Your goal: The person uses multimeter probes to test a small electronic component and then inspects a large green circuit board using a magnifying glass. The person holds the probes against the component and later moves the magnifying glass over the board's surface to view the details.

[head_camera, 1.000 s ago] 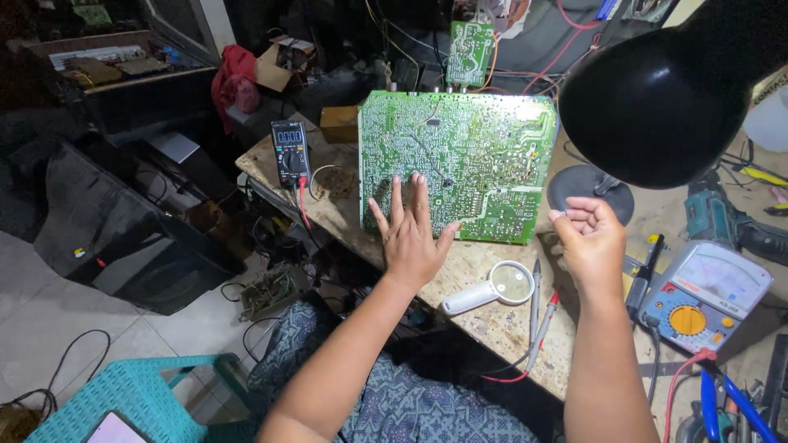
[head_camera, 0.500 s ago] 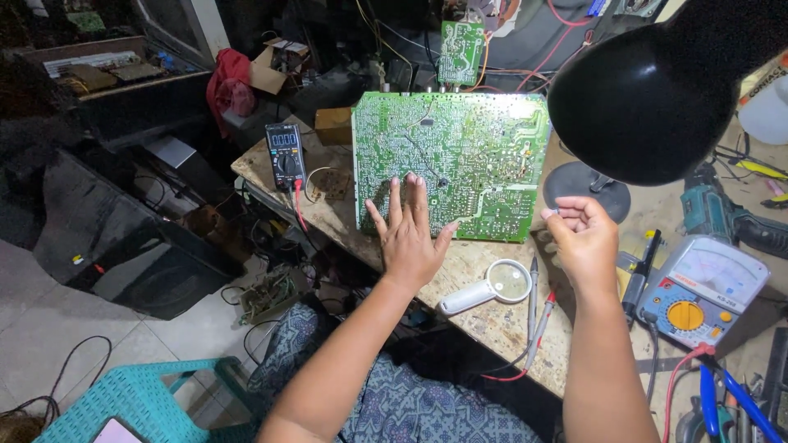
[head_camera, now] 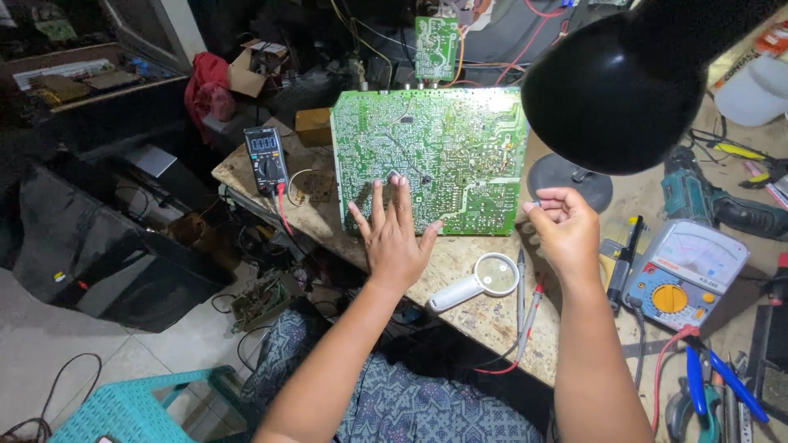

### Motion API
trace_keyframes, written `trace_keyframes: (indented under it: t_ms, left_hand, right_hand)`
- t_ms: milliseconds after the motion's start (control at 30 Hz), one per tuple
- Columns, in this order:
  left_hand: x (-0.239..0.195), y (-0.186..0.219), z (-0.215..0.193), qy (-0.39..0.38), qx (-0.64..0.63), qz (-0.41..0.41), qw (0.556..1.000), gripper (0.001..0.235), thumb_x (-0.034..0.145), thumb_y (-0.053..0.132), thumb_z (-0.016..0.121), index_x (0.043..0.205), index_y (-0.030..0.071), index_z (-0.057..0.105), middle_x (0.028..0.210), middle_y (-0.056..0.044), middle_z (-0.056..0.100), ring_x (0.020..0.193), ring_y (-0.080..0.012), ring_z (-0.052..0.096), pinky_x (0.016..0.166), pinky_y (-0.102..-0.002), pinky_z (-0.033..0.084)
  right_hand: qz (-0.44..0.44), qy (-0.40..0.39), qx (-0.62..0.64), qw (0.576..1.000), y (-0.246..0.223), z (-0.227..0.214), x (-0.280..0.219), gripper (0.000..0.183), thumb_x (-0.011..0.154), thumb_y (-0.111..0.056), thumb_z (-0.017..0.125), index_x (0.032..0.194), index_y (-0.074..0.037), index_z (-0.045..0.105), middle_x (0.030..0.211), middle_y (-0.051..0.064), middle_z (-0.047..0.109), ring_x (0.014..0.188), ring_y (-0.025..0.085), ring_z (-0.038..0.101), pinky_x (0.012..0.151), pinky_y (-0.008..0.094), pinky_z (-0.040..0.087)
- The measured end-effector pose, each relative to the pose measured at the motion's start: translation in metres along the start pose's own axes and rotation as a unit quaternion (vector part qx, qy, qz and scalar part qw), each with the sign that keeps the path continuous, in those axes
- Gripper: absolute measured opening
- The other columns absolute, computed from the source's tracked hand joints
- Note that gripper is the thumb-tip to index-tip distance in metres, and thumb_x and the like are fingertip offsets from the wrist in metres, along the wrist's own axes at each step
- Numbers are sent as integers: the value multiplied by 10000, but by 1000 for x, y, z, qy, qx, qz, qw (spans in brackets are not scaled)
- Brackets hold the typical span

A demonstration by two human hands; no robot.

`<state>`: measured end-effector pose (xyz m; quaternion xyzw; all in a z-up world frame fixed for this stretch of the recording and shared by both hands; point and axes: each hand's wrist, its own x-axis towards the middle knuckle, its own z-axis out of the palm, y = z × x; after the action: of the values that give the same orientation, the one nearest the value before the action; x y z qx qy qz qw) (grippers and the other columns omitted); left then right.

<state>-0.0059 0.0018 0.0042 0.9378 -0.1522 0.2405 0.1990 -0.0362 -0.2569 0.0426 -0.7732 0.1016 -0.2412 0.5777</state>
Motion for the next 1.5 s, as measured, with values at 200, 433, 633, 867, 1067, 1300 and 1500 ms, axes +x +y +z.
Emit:
trace_keyframes:
  t_ms: [200,433,633,867,1067,1300,1500]
  left_hand:
    - [1,1,-2,4,22,5,1000,889,1016,628,425,1648,52,184,1664,-202,337,1573,-409,179,1161,-744,-114]
    - [-1,-3,-3,7,25,0,1000,897,1014,654,411,1652,60,199,1633,-188,404,1562,-399,217,1169,-738,-95]
    - [-13,-30,16,163,11,14,986,748,982,564,565,1547,85,461,1504,-116,549,1463,-330,392,1235,-605,-46]
    - [15,-60,-7,281,-104,-63,952,789,857,278,839,1502,24,462,1419,-193,522,1306,-389,491,1165,-537,320]
    - [41,-39,-20,114,-296,-271,909,1080,860,369,850,1643,124,147,1628,-330,300,1503,-500,319,1229,-609,214]
    - [56,-48,17,149,-321,-292,888,1201,788,287,943,1662,160,130,1670,-280,252,1540,-447,282,1265,-566,190]
    - [56,-51,21,150,-323,-298,886,1218,763,350,982,1646,196,157,1696,-226,213,1545,-427,268,1263,-564,193]
  right_hand:
    - [15,1,12,1000,-8,0,-1,298,878,-67,832,1125,14,686,950,127,690,758,90,659,648,247,592]
    - [24,-16,7,1000,-15,-1,-3,301,856,-29,819,1122,6,685,961,129,715,746,85,663,647,246,594]
    - [12,-19,4,1000,-3,-2,1,318,886,-46,826,1165,25,693,977,141,710,778,98,668,658,264,592]
    - [5,-5,-17,1000,4,0,0,299,934,-35,768,1220,8,689,968,92,670,811,80,649,703,254,580]
    - [11,-3,-25,1000,3,0,1,313,936,-34,769,1236,-3,688,945,86,659,792,84,659,682,251,588]
    - [19,-7,-24,1000,-1,0,1,315,916,-21,770,1219,15,688,931,101,661,789,103,669,674,259,590]
    - [13,-19,-30,999,4,2,2,313,915,-32,774,1215,7,692,944,102,663,792,92,659,706,264,583]
